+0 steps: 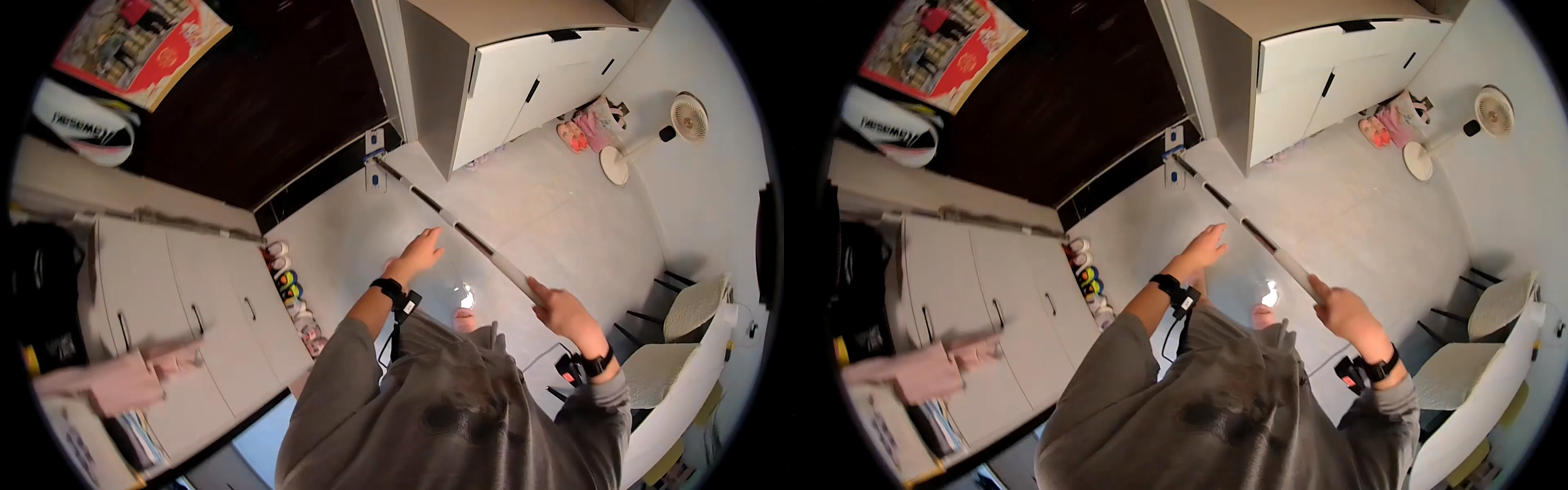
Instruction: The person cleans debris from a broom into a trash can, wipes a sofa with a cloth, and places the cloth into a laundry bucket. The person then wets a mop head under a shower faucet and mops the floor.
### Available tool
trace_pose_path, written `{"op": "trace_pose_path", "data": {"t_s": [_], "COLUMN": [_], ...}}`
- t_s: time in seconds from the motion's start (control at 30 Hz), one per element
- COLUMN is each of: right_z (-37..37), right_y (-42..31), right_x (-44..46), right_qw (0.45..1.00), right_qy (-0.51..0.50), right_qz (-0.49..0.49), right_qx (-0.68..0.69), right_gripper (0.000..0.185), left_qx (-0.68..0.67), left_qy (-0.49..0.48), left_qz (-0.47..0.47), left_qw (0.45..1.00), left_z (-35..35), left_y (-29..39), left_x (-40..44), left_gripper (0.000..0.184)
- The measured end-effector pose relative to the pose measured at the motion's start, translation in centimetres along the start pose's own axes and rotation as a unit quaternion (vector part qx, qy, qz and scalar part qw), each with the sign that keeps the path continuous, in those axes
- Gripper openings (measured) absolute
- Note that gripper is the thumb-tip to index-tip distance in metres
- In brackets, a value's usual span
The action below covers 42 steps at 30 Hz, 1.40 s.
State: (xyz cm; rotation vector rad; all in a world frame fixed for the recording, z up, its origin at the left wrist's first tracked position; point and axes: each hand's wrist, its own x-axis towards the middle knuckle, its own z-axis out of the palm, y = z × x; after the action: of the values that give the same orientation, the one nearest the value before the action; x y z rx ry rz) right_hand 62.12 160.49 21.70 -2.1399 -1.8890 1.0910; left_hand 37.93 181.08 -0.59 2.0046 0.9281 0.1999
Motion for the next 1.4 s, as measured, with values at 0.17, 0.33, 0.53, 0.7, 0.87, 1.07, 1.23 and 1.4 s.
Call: {"op": "trace_pose_path", "data": {"t_s": [0.17,0.33,0.53,0.7,0.87,1.07,1.23,1.4], "right_z": [-7.3,-10.6,-10.0,-11.4,-9.4,-4.8,-2.4,-0.5], "right_y": [-8.6,-13.2,-12.7,-14.1,-15.4,-19.2,-22.6,-26.9], "right_x": [1.3,4.0,14.0,17.7,21.7,25.7,30.0,32.6], "right_qw": [0.995,0.934,0.648,0.646,0.654,0.662,0.681,0.687], "right_qy": [0.002,0.316,0.674,0.591,0.538,0.437,0.368,0.242], "right_qz": [0.068,0.144,-0.066,-0.143,-0.153,-0.171,-0.206,-0.315], "right_qx": [-0.080,0.082,0.350,0.461,0.509,0.585,0.599,0.609], "right_gripper": [0.051,0.030,0.008,0.008,0.007,0.011,0.019,0.022], "left_qx": [0.132,0.098,0.014,-0.035,0.006,0.053,0.044,0.017], "left_qy": [-0.051,0.023,0.045,0.098,0.133,0.166,0.238,0.366], "left_qz": [0.026,0.102,0.124,0.064,0.025,-0.032,-0.089,-0.133], "left_qw": [0.990,0.990,0.991,0.993,0.991,0.984,0.966,0.921], "left_z": [-3.3,-7.1,-10.0,-13.7,-16.4,-19.5,-21.3,-22.8], "left_y": [-2.1,-3.4,-5.5,-7.2,-12.3,-19.0,-24.2,-27.8], "left_x": [6.9,13.8,18.9,16.5,12.9,6.9,3.2,0.0], "left_gripper": [0.058,0.041,0.023,0.022,0.021,0.024,0.025,0.021]}}
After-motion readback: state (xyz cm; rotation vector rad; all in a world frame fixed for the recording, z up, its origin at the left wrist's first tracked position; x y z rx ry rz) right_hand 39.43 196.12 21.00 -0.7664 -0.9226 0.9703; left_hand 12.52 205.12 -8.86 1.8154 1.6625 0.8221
